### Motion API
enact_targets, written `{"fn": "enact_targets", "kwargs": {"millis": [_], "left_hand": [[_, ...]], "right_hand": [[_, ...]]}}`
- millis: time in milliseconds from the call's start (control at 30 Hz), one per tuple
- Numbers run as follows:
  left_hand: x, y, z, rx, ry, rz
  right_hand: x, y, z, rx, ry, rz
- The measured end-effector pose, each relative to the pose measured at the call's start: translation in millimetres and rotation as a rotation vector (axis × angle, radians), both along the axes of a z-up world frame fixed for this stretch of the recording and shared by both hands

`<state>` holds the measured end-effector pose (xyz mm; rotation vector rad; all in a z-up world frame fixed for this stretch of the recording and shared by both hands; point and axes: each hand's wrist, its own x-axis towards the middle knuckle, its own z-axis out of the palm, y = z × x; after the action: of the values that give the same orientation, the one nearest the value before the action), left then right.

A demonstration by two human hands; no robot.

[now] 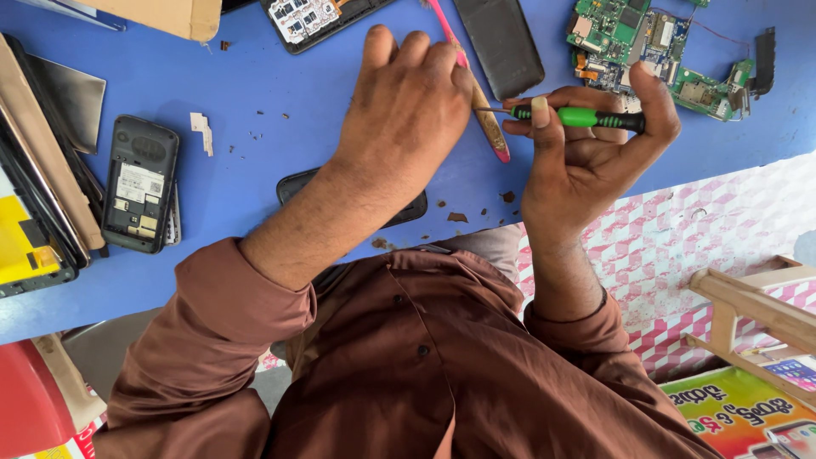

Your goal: The person is repairing a smartphone by using a screwdriver to remove and reinsert screws into the back casing. They handle the phone and screws with both hands, occasionally adjusting the phone's position on the workbench.

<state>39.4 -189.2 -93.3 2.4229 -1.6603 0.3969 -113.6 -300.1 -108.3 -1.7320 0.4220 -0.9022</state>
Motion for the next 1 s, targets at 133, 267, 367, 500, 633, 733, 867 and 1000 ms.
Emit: {"fn": "enact_targets", "kwargs": {"millis": [133, 267, 367, 500, 633, 733, 867, 1000], "left_hand": [[10, 10, 5, -0.126, 0.121, -0.015], [18, 21, 9, -0.098, 0.241, -0.020], [15, 21, 8, -0.092, 0.283, -0.037], [10, 18, 6, -0.113, 0.291, -0.065], [9, 13, 5, -0.041, 0.206, -0.030], [9, 13, 3, -0.030, 0.160, -0.027], [9, 12, -1, -0.016, 0.147, -0.024], [7, 10, -5, 0.023, 0.131, -0.014]], "right_hand": [[-2, -1, -2, 0.050, -0.003, -0.027], [-2, -2, -3, 0.056, -0.002, -0.020], [-1, -2, -2, 0.043, -0.001, -0.010], [-1, -1, -2, 0.016, 0.009, -0.008], [0, -2, -1, 0.024, 0.005, -0.005], [0, -1, -1, 0.032, 0.001, 0.006], [0, -2, -2, 0.024, -0.004, 0.020], [0, -4, -4, 0.032, -0.014, 0.030]]}}
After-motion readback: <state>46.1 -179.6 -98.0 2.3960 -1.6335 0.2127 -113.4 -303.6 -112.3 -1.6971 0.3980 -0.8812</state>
